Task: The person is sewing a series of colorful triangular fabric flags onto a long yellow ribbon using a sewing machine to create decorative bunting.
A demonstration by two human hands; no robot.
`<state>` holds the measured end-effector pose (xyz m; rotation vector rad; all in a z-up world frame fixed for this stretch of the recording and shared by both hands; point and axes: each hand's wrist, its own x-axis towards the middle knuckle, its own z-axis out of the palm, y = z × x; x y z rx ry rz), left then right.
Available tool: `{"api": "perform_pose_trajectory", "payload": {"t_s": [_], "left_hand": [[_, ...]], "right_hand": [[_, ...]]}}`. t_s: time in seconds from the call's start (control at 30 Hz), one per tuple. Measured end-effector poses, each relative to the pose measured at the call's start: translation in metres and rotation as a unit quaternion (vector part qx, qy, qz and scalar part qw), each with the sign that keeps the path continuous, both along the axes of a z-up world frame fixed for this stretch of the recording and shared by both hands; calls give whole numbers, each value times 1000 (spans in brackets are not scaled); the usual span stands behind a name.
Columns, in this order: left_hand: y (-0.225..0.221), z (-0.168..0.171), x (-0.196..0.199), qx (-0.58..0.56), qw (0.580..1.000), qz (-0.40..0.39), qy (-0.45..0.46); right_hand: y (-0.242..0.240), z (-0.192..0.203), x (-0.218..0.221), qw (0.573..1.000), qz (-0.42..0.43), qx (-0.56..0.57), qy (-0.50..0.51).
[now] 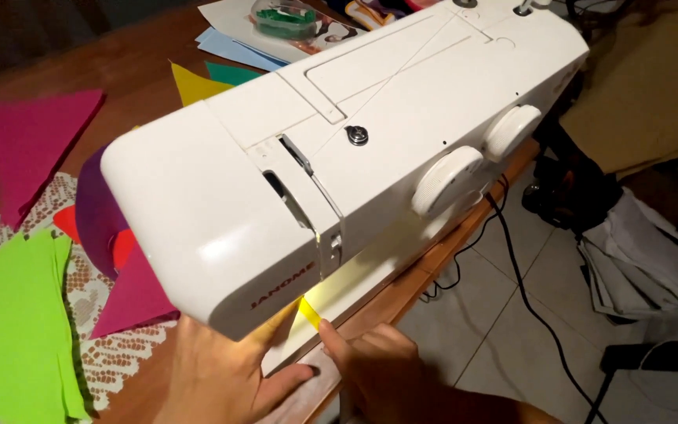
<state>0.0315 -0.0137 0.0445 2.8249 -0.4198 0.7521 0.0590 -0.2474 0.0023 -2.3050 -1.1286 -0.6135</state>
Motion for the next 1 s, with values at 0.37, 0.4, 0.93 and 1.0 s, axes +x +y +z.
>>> {"api": "perform_pose_trajectory", "payload": {"t_s": [0.37, 0.4, 0.93, 1.0], "left_hand": [[0, -2, -2, 10, 1000, 16, -5], [0, -2, -3, 13, 1000, 28, 6], [-6, 19, 1, -38, 998, -42, -33], [-2, -2, -4, -1, 1000, 7, -10]], "right_hand": [[-5, -12, 4, 988, 39, -107, 102], [-5, -10, 3, 993, 38, -81, 77], [7, 22, 7, 998, 52, -24, 41], [10, 31, 6, 997, 40, -23, 58]]}}
